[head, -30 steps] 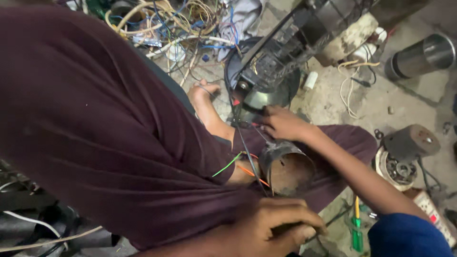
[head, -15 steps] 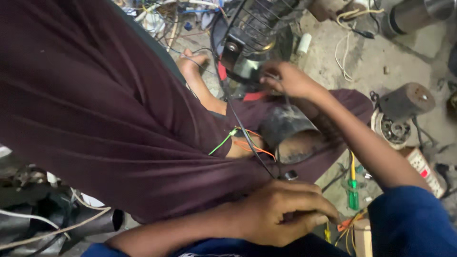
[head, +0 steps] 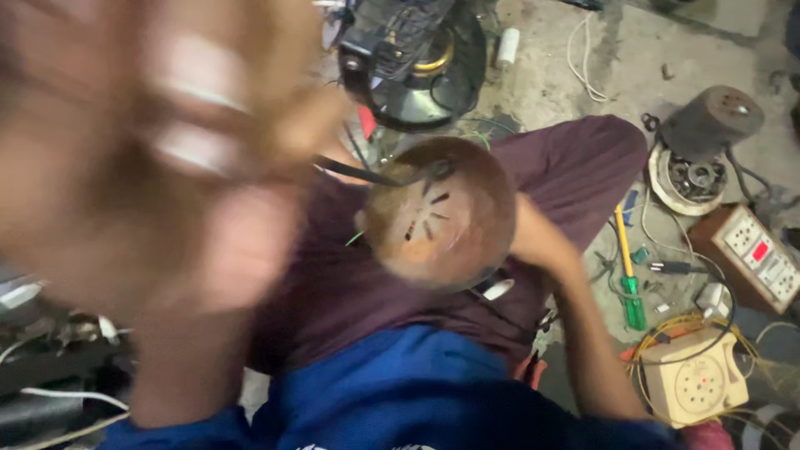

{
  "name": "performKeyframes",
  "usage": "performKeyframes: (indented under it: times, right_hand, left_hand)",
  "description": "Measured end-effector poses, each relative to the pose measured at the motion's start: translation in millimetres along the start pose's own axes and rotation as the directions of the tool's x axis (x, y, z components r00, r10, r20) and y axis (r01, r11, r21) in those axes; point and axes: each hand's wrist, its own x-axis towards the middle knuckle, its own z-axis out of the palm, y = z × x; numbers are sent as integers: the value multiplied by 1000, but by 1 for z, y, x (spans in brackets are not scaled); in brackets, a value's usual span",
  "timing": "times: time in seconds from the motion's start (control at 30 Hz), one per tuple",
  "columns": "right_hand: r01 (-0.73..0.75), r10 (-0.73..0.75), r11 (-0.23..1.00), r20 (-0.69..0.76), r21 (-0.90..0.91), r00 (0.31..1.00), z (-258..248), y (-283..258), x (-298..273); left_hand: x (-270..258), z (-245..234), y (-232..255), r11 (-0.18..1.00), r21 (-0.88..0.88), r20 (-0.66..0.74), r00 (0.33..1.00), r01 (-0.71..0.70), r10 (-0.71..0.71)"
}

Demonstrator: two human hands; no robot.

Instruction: The person repairs a table fan by stripping and connecting electrical wires, applying electrical tape to the connections, and fitting a plastic motor cover onto the assembly.

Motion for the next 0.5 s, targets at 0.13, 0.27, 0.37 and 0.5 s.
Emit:
performKeyframes:
  times: [0.13, 0.27, 0.37, 0.5]
  right_hand:
    - [91, -80, 926, 46, -367, 996, 49, -13, 43]
    - [174, -155, 974, 130, -145, 979, 46, -14, 64]
    - [166, -163, 986, 147, -6, 976, 51, -20, 57]
    - [-131, 175, 822, -27, 554, 984, 2, -25, 41]
  left_hand:
    - [-7, -27, 33, 999, -17, -126, 991, 51, -52]
    - [-15, -75, 70, 996, -55, -199, 977, 71, -80]
    - [-18, -115, 91, 993, -87, -234, 967, 83, -102]
    - [-18, -139, 113, 992, -99, -263, 959, 82, -106]
